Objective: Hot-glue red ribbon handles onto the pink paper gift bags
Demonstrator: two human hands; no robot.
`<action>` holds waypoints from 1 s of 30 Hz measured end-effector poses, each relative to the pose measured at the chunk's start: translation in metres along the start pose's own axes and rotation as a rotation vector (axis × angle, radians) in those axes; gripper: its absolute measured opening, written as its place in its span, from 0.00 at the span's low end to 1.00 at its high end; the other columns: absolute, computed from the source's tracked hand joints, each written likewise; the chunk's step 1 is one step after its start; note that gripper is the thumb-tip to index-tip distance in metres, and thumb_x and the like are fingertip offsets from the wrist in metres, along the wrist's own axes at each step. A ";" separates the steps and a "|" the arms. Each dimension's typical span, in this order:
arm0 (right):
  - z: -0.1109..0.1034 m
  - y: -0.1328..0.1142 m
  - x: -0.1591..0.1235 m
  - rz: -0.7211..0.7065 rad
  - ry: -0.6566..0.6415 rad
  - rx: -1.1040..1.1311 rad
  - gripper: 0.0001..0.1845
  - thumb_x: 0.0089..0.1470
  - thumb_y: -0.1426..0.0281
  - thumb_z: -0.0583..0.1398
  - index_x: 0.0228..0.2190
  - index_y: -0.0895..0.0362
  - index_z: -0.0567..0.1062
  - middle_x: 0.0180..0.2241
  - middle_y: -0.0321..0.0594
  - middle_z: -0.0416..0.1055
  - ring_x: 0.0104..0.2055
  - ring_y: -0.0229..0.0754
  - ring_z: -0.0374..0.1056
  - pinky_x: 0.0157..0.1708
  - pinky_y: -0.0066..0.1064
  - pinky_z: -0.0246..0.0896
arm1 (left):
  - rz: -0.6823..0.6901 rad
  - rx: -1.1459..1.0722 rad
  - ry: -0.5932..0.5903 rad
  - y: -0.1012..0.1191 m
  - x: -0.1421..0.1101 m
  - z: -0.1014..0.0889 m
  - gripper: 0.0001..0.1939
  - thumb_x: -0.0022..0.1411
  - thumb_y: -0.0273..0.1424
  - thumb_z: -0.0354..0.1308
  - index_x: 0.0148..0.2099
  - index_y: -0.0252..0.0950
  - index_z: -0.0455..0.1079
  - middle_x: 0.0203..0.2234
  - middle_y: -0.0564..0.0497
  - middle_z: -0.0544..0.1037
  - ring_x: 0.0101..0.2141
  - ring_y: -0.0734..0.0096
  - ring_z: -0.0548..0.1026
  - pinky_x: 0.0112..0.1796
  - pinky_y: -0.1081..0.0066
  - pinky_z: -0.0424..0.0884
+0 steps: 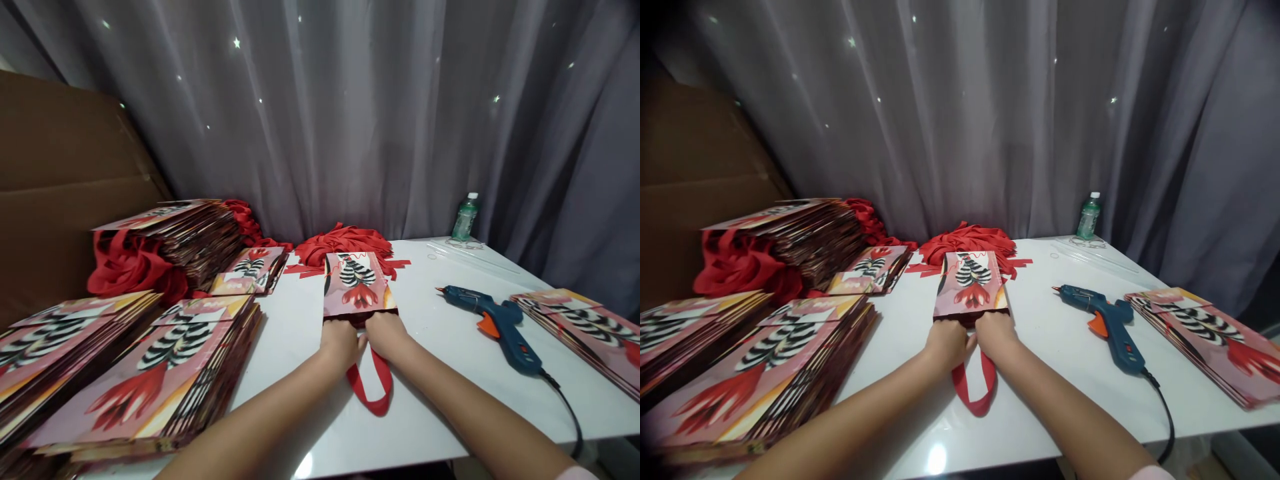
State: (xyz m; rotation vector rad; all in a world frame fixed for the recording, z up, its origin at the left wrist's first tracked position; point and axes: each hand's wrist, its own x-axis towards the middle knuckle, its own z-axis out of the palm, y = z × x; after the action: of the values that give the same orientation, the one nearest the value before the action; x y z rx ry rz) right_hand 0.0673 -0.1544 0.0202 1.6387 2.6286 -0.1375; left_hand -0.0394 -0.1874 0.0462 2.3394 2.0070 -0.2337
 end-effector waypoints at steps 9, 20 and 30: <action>0.001 0.001 0.000 0.002 -0.006 -0.003 0.13 0.58 0.76 0.56 0.40 0.62 0.80 0.39 0.59 0.78 0.42 0.50 0.76 0.41 0.35 0.68 | -0.070 0.031 -0.044 -0.008 -0.029 0.008 0.31 0.69 0.43 0.42 0.65 0.29 0.60 0.55 0.30 0.69 0.42 0.46 0.78 0.37 0.55 0.74; 0.005 0.001 0.003 0.012 0.017 0.023 0.15 0.58 0.77 0.55 0.39 0.62 0.81 0.37 0.59 0.78 0.43 0.51 0.76 0.43 0.37 0.67 | -0.012 0.088 0.037 -0.041 -0.026 0.023 0.33 0.68 0.48 0.41 0.64 0.30 0.62 0.41 0.34 0.78 0.37 0.45 0.79 0.34 0.56 0.73; 0.009 0.002 0.008 0.044 0.082 0.143 0.11 0.58 0.77 0.57 0.37 0.63 0.80 0.37 0.58 0.78 0.44 0.54 0.75 0.43 0.41 0.67 | 0.111 0.065 0.023 -0.035 -0.012 0.014 0.29 0.67 0.45 0.42 0.36 0.29 0.79 0.31 0.36 0.81 0.35 0.47 0.79 0.35 0.58 0.73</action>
State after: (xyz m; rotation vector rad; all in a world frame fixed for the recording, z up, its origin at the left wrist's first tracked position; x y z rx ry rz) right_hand 0.0656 -0.1473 0.0104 1.7813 2.6982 -0.2688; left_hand -0.0767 -0.1954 0.0360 2.4945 1.8986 -0.2724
